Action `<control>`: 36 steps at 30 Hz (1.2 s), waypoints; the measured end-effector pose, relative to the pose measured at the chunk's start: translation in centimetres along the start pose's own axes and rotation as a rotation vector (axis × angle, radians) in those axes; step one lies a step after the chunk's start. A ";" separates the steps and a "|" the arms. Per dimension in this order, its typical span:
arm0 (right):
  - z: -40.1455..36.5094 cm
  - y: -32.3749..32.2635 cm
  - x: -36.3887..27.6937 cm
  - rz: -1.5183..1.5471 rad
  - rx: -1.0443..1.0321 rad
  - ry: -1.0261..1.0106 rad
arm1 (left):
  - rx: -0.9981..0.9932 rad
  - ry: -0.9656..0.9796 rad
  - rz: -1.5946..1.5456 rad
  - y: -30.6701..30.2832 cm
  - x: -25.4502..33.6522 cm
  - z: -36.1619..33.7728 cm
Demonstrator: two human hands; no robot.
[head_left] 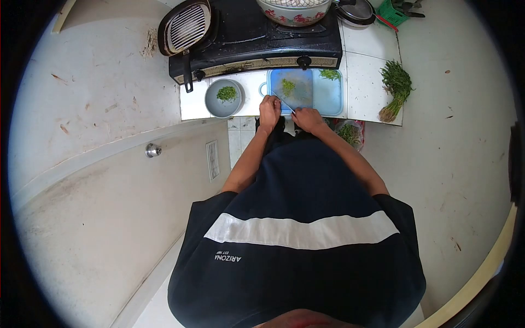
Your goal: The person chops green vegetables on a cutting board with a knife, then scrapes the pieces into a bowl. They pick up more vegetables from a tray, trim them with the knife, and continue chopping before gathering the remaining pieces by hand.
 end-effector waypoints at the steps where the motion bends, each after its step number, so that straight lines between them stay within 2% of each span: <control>1: 0.4 0.0 -0.2 -0.024 0.016 -0.007 | -0.001 0.000 -0.001 0.0 0.2 -0.1; 6: 1.0 -0.6 -0.8 -0.025 0.037 -0.017 | 0.003 0.012 0.010 0.1 0.2 0.1; 9: 0.5 0.1 0.0 -0.017 -0.025 0.009 | 0.011 0.009 -0.004 0.2 -0.2 0.0; 24: -0.1 -0.6 -0.2 -0.022 0.028 0.006 | 0.000 0.008 0.060 0.5 0.0 -0.3; 27: 0.6 0.2 -0.4 -0.026 -0.038 -0.007 | -0.003 -0.005 0.046 0.2 -0.1 -0.4; 36: 0.0 0.4 0.4 -0.022 0.002 0.031 | -0.018 -0.027 0.053 0.6 -0.2 -0.2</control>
Point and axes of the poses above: each hand's wrist, its own z-axis towards the middle knuckle, its own y-axis out of the palm, x = y × z, the point moved 9 cm from there along z, towards the middle knuckle, and after that the axes turned 15 degrees about -x, right-handed, at the moved point
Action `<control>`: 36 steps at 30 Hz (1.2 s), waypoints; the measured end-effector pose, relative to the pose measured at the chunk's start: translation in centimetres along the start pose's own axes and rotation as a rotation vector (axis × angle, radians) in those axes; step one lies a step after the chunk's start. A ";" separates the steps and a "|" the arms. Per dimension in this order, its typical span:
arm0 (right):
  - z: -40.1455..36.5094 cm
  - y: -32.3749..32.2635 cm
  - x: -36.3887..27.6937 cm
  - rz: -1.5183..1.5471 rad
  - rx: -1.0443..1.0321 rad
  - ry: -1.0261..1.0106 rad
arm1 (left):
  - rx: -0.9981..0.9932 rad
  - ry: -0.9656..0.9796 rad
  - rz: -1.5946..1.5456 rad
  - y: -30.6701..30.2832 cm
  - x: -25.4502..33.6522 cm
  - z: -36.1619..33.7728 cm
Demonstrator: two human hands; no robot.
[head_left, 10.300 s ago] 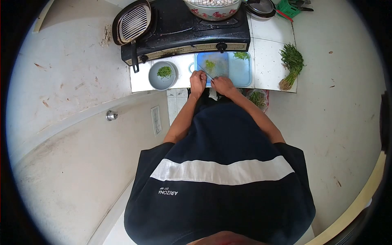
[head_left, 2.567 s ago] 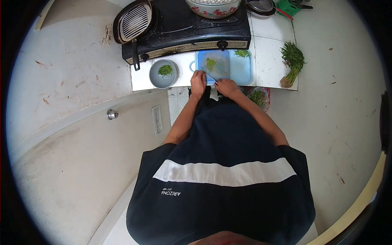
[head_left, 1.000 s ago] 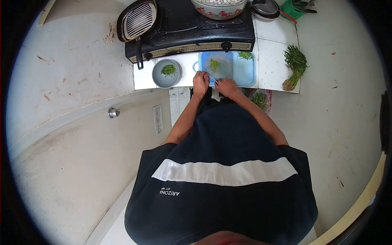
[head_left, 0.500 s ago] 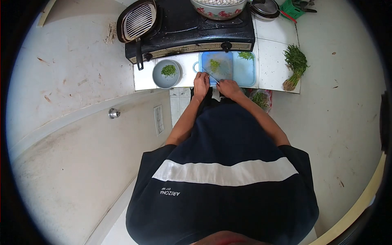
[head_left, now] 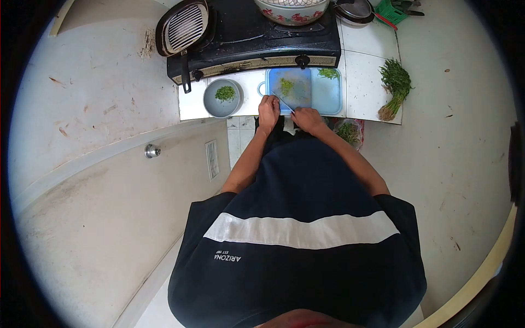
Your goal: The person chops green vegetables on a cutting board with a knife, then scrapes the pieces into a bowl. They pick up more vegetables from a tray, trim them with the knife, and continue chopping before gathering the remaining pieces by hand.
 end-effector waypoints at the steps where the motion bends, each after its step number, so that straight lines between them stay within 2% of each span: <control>1: -0.4 0.0 0.2 -0.005 -0.010 -0.001 | 0.005 0.001 -0.030 0.0 0.0 0.0; 9: -0.7 -1.0 1.0 0.059 0.020 0.035 | 0.015 0.009 -0.085 -0.2 0.1 -0.4; 11: -1.2 -0.9 0.1 0.016 -0.002 -0.056 | 0.016 -0.013 -0.099 -0.2 -0.1 -0.3; 18: -1.1 0.0 0.2 0.013 -0.017 -0.073 | -0.031 -0.060 -0.085 0.0 -0.6 0.0; 26: 1.0 -0.5 -1.1 -0.001 -0.043 -0.086 | -0.039 0.005 0.039 -0.3 0.4 0.1; 36: 0.1 -0.1 -0.1 0.046 -0.063 -0.021 | -0.016 0.006 0.001 -0.4 0.5 -0.1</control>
Point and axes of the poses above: each hand's wrist, its own z-axis towards the middle knuckle, its own y-axis out of the palm, x = y × z, the point moved 9 cm from there along z, towards the middle knuckle, and after that the axes turned 15 degrees about -x, right-handed, at the moved point
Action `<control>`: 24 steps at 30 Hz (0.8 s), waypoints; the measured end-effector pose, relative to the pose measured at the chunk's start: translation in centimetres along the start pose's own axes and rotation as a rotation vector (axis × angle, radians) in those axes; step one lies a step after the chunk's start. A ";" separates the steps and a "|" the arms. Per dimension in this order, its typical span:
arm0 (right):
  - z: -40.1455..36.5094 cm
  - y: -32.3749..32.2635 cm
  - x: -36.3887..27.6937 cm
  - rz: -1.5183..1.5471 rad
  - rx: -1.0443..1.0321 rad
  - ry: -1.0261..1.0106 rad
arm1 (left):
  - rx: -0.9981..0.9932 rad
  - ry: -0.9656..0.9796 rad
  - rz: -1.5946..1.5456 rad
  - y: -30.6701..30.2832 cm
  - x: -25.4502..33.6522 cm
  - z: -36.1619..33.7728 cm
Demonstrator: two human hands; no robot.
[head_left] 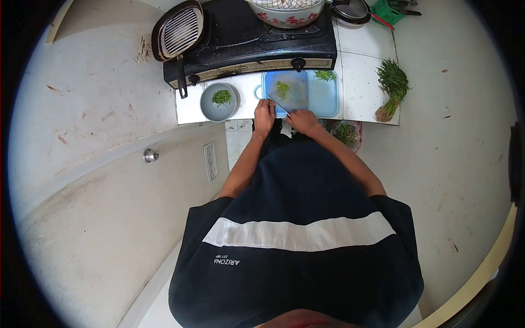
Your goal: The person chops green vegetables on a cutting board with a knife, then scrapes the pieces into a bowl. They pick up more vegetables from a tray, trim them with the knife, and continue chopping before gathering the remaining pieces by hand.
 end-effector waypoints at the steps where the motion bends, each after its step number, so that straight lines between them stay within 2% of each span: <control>1: 0.6 -0.1 -0.4 -0.022 0.017 0.002 | -0.003 -0.002 0.001 0.0 -0.2 0.0; 4: 1.0 -0.4 -0.9 -0.044 0.055 -0.008 | 0.001 0.026 0.000 0.0 0.0 0.1; 9: 0.0 -0.1 -0.1 -0.046 0.068 -0.009 | 0.047 -0.088 -0.160 0.4 -1.6 -0.2; 18: 0.3 -0.3 0.2 -0.038 0.064 -0.001 | 0.059 -0.011 -0.049 0.2 -0.8 -0.5; 24: -0.2 0.3 0.7 -0.039 0.050 0.020 | 0.034 -0.036 -0.064 0.0 -0.3 -0.5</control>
Point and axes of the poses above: each hand's wrist, its own z-axis towards the middle knuckle, its own y-axis out of the palm, x = y × z, the point moved 9 cm from there along z, towards the middle knuckle, and after that the axes turned 15 degrees about -x, right-handed, at the moved point
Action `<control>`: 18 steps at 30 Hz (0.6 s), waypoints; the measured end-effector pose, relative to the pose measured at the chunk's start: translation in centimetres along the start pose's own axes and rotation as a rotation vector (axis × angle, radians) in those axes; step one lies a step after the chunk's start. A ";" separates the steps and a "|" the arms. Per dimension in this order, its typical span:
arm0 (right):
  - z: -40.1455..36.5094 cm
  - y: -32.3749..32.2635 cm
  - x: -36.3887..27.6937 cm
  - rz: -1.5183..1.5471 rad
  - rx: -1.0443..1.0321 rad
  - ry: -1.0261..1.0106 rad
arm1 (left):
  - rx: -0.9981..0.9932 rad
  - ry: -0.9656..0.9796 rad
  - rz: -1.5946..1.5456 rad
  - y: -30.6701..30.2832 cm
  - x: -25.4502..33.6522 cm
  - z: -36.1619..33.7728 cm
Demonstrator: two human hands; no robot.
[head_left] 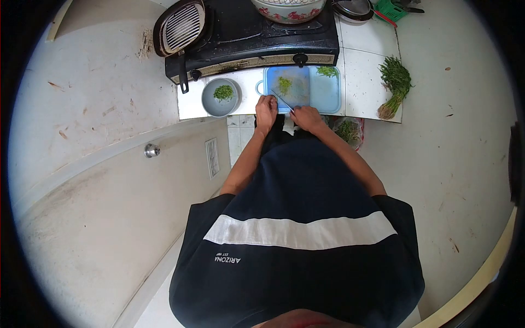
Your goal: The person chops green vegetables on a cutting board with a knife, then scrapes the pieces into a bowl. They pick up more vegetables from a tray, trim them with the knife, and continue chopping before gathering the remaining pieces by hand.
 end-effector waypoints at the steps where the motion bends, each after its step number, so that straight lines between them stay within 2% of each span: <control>1: -0.2 0.1 0.3 0.011 0.020 -0.009 | 0.000 0.001 -0.001 0.0 0.0 0.1; 10: -0.4 -0.4 0.1 0.029 0.034 -0.051 | 0.017 0.065 -0.012 -0.4 0.6 0.0; 18: 0.1 -0.3 -0.9 0.053 -0.002 -0.079 | 0.007 -0.004 -0.002 -0.1 0.1 0.0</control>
Point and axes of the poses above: each hand's wrist, its own z-axis towards the middle knuckle, its own y-axis out of the palm, x = y × z, the point moved 9 cm from there along z, towards the middle knuckle, and after that the axes turned 15 degrees about -x, right-handed, at the moved point
